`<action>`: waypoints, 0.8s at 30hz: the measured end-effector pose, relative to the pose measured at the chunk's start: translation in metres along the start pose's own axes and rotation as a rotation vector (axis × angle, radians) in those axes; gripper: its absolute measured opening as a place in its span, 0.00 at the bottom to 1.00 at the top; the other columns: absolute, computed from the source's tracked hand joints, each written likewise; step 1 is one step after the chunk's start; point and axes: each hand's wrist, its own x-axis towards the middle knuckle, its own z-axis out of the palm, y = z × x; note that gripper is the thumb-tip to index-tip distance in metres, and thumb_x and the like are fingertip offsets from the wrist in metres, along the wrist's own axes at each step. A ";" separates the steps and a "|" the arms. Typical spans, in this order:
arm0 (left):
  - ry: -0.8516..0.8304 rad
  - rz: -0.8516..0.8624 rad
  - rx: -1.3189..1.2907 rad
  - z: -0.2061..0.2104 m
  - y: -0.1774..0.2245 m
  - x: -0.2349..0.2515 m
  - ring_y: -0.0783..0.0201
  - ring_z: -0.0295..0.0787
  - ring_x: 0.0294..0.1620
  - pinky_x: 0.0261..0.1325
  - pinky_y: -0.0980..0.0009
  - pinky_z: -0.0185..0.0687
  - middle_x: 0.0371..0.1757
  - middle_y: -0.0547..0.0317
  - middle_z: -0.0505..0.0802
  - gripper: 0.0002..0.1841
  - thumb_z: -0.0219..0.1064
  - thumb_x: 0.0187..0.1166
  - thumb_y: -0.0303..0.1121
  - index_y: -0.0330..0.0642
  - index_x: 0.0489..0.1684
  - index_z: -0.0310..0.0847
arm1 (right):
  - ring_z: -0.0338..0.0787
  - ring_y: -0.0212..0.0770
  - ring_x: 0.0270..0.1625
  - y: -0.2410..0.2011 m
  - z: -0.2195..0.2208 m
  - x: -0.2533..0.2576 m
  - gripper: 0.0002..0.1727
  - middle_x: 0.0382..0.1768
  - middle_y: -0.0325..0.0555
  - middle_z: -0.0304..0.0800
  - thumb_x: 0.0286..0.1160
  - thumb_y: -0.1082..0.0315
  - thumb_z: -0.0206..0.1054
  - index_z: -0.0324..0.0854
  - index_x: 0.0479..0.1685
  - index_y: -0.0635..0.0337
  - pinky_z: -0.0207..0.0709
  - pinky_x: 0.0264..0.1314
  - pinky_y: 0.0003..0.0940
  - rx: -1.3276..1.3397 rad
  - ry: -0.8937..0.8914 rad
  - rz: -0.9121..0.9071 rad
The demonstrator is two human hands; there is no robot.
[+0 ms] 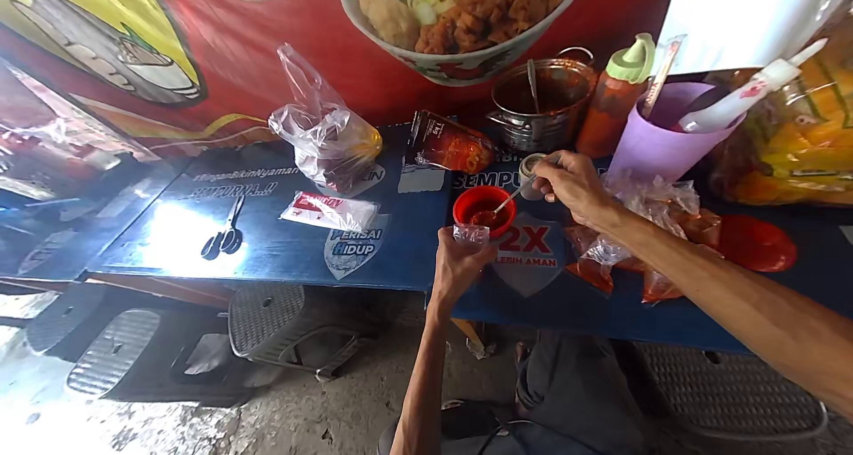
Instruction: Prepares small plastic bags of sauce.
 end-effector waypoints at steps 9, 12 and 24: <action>0.005 0.000 0.004 0.000 -0.003 0.001 0.63 0.94 0.37 0.45 0.66 0.92 0.40 0.48 0.92 0.38 0.81 0.59 0.29 0.29 0.69 0.62 | 0.79 0.23 0.21 -0.020 -0.003 0.000 0.07 0.25 0.36 0.85 0.88 0.69 0.59 0.80 0.47 0.63 0.71 0.25 0.18 0.014 0.001 -0.110; 0.004 -0.004 0.009 0.000 -0.004 0.001 0.63 0.94 0.37 0.44 0.67 0.91 0.40 0.48 0.92 0.38 0.81 0.59 0.30 0.29 0.68 0.63 | 0.79 0.24 0.22 -0.024 -0.001 -0.010 0.08 0.25 0.36 0.85 0.87 0.69 0.60 0.81 0.47 0.63 0.71 0.25 0.19 -0.006 -0.058 -0.241; -0.003 0.011 0.001 0.000 -0.004 0.000 0.65 0.93 0.34 0.40 0.69 0.91 0.38 0.50 0.93 0.36 0.81 0.61 0.29 0.30 0.68 0.64 | 0.85 0.24 0.30 -0.003 -0.005 -0.009 0.12 0.31 0.39 0.89 0.88 0.65 0.59 0.83 0.51 0.65 0.80 0.37 0.22 -0.152 0.058 -0.549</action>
